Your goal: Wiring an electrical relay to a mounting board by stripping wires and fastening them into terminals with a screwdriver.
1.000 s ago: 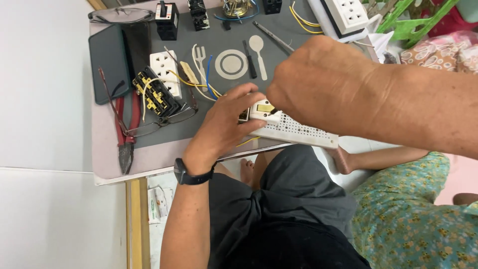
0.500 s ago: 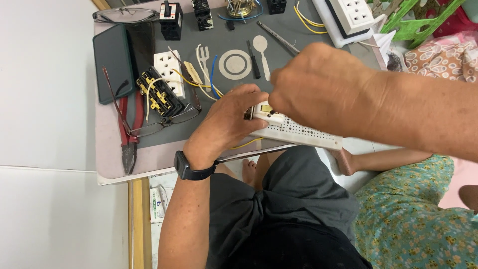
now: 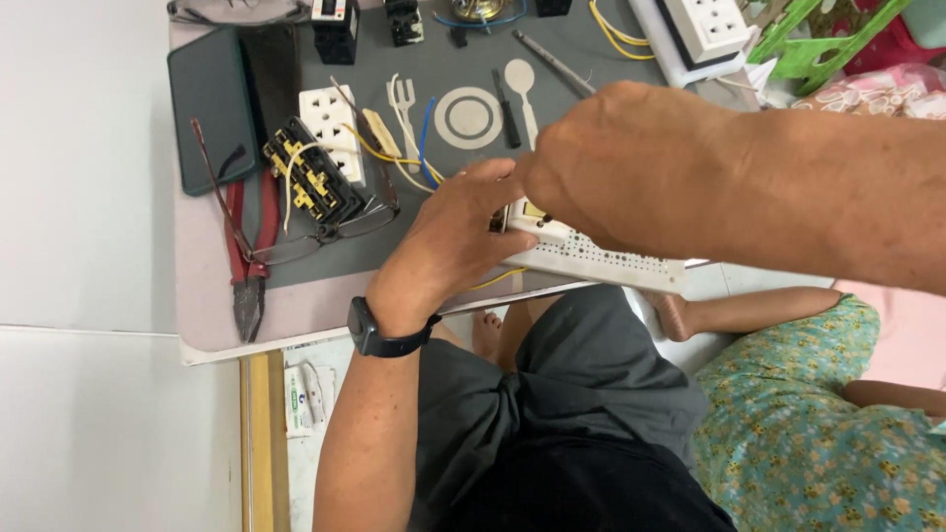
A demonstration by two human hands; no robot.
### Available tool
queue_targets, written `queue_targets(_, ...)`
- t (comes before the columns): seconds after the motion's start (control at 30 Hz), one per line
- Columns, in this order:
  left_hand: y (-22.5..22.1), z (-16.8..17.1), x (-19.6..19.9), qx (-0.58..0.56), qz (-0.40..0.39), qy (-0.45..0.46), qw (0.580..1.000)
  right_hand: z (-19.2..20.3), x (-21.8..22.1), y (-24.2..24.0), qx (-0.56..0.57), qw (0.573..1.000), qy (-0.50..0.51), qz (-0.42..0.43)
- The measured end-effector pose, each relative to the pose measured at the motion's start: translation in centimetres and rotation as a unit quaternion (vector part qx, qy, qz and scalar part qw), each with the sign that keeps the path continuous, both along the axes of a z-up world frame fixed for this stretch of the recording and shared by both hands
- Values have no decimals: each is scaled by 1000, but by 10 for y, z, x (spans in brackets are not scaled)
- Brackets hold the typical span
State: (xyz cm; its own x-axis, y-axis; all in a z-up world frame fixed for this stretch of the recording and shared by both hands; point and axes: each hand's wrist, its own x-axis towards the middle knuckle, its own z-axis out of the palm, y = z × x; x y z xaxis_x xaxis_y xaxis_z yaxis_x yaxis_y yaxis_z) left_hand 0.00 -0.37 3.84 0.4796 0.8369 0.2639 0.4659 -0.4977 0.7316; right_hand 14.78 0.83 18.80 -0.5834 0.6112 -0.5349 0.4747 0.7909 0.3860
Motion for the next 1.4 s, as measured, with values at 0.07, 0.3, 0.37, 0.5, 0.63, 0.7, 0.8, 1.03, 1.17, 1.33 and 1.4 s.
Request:
queue_targets(0.07,-1,9,-1,7,-10,-18,1000,-1,-1,4,-1,1000,-13,13)
queue_targets(0.3,-1,1,-2,30,-11,-36,999,6,-6,0,8,1000,-4,-2)
queue_targets(0.37,-2,6,-1,12,-14,-50,999,7,-7,-1,-12,999,29,-27)
queue_targets(0.5,-2,8,1,0,-16,-48,999,4,-3,-1,-20,993,84,-80)
queue_targets(0.63,-1,6,0,2,-20,-44,999,5,0,1,-33,992,86,-82)
queue_targets(0.7,1,5,-1,16,-59,-73,995,2,3,4,-41,996,44,-61)
queue_targets(0.8,0,9,-2,6,-74,-58,996,2,5,7,-22,998,55,-8)
queue_targets(1.03,5,8,-3,21,-79,-70,994,-1,7,18,7,999,-9,42)
queue_targets(1.17,4,7,-2,40,-62,-44,996,3,6,12,-25,999,-14,30)
queue_targets(1.33,5,8,1,-7,-35,14,999,3,-4,7,-33,998,-11,47)
queue_targets(1.4,5,10,2,-8,-36,-16,999,3,-8,8,-35,995,-63,66)
